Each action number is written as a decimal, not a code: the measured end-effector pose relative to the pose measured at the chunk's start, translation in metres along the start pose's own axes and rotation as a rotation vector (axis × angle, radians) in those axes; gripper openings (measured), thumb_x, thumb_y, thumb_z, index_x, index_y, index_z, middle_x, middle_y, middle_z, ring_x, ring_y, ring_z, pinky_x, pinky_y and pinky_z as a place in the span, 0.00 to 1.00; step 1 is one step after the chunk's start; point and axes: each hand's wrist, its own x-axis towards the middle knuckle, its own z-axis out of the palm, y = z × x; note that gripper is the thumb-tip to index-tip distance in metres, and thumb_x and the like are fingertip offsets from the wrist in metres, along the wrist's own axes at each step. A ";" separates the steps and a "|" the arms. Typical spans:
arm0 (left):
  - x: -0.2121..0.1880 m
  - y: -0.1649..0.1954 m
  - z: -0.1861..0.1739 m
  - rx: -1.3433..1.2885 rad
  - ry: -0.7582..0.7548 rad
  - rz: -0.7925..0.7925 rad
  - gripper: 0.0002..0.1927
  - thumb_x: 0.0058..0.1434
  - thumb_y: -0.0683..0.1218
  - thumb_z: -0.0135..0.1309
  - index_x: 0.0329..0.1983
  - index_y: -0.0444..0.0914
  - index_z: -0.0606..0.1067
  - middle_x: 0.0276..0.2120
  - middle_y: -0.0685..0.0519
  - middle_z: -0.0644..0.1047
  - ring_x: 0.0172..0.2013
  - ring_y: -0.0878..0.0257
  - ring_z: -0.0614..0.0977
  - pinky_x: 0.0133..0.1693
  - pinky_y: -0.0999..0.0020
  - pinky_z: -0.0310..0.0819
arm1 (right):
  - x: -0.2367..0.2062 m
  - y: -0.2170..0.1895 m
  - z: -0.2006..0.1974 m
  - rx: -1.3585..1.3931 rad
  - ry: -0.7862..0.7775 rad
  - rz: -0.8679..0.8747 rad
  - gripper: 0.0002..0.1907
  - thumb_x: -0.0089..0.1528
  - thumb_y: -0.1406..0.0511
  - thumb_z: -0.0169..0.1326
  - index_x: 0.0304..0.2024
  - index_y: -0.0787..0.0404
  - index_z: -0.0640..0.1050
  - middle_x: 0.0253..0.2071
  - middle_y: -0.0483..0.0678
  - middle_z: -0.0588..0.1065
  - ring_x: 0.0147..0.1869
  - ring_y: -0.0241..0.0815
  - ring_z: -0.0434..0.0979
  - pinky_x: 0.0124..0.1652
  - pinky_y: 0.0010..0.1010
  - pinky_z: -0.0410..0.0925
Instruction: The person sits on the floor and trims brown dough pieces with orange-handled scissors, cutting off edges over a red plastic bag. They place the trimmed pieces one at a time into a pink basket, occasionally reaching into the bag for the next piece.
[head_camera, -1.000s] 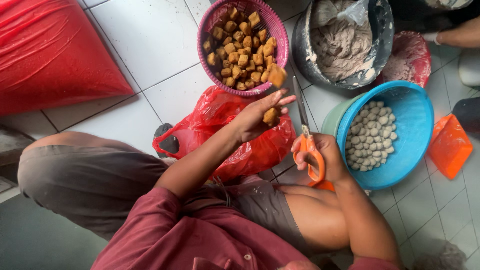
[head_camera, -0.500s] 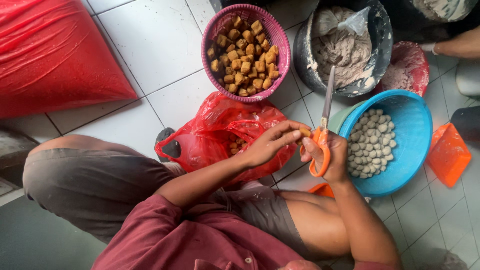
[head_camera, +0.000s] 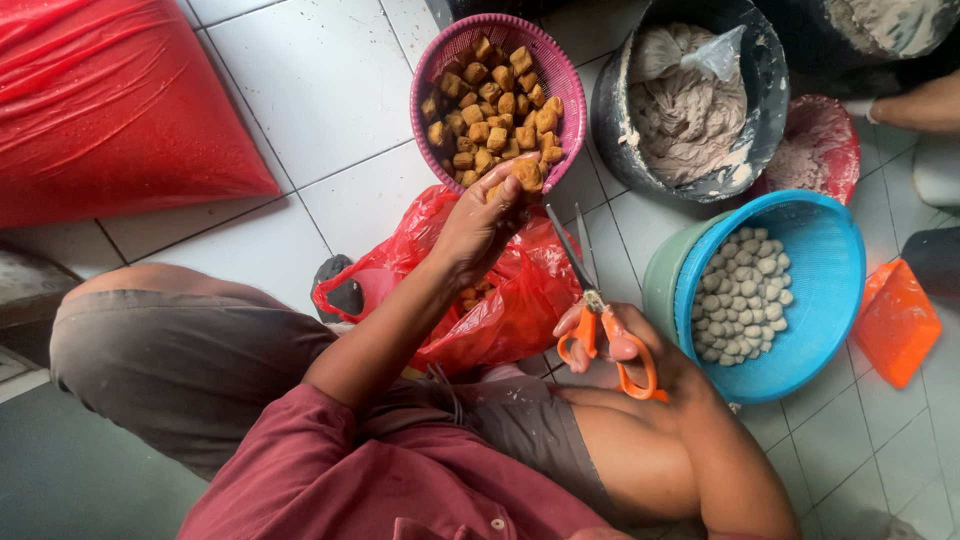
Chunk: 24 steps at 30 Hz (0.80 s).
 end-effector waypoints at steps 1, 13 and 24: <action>-0.002 0.003 0.004 -0.006 -0.030 0.020 0.24 0.67 0.54 0.57 0.63 0.40 0.72 0.43 0.57 0.78 0.41 0.69 0.78 0.43 0.74 0.71 | 0.002 -0.003 0.002 0.005 0.024 0.037 0.49 0.52 0.38 0.64 0.53 0.76 0.72 0.33 0.54 0.77 0.40 0.46 0.76 0.48 0.36 0.69; -0.022 -0.008 0.023 0.359 -0.204 0.055 0.13 0.67 0.49 0.61 0.50 0.37 0.76 0.43 0.55 0.81 0.40 0.72 0.78 0.43 0.76 0.72 | 0.003 -0.009 0.013 0.027 0.037 0.043 0.55 0.45 0.33 0.66 0.51 0.74 0.74 0.32 0.53 0.75 0.41 0.46 0.76 0.47 0.37 0.69; -0.019 -0.044 0.018 0.311 -0.179 0.062 0.09 0.67 0.46 0.60 0.46 0.37 0.77 0.42 0.56 0.81 0.42 0.72 0.80 0.48 0.75 0.75 | 0.003 0.022 -0.014 0.012 0.207 -0.001 0.27 0.60 0.54 0.65 0.42 0.76 0.77 0.21 0.49 0.70 0.24 0.42 0.73 0.30 0.35 0.68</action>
